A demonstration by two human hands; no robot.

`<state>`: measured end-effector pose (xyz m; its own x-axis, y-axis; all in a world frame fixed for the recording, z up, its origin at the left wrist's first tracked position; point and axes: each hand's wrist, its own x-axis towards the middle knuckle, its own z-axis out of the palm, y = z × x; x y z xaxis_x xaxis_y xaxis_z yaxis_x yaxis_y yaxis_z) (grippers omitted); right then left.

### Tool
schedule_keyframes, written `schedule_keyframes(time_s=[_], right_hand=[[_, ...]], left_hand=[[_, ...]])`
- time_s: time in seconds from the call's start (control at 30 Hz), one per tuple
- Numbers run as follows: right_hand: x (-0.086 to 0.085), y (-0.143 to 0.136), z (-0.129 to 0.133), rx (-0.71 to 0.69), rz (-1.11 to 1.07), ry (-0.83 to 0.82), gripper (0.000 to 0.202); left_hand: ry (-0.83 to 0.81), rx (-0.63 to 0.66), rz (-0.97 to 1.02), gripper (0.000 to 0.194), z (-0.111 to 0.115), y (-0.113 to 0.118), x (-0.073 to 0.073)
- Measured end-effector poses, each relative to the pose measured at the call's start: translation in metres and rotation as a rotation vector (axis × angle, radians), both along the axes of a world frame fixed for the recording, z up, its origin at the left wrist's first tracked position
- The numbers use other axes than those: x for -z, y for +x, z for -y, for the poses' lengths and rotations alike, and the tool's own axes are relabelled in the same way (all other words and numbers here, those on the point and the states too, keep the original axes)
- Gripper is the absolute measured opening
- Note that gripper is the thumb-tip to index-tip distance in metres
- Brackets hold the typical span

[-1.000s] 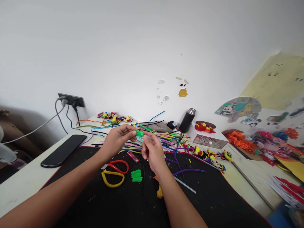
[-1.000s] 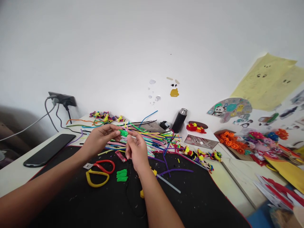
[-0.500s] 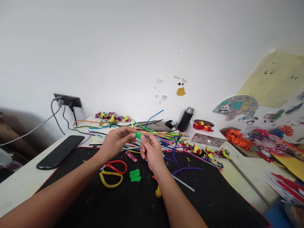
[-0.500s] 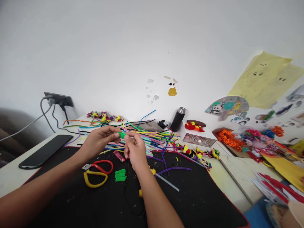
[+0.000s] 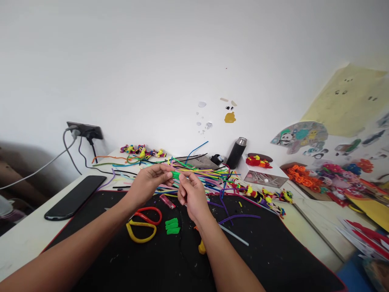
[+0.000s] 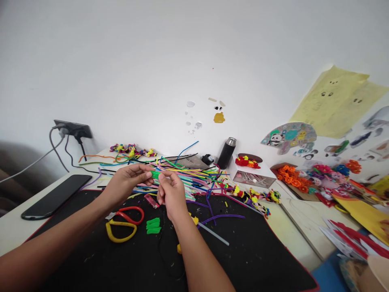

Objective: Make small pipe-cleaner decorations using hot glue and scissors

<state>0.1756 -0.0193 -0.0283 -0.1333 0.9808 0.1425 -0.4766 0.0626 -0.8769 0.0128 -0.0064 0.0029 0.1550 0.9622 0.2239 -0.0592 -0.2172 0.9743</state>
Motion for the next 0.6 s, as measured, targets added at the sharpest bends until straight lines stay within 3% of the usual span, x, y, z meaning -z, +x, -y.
schedule_keyframes(time_s=[0.6], right_hand=[[-0.0016, 0.0001, 0.0004, -0.020, 0.029, -0.017, 0.047]], left_hand=[[-0.008, -0.003, 0.028, 0.032, 0.0021, 0.0005, -0.0056]])
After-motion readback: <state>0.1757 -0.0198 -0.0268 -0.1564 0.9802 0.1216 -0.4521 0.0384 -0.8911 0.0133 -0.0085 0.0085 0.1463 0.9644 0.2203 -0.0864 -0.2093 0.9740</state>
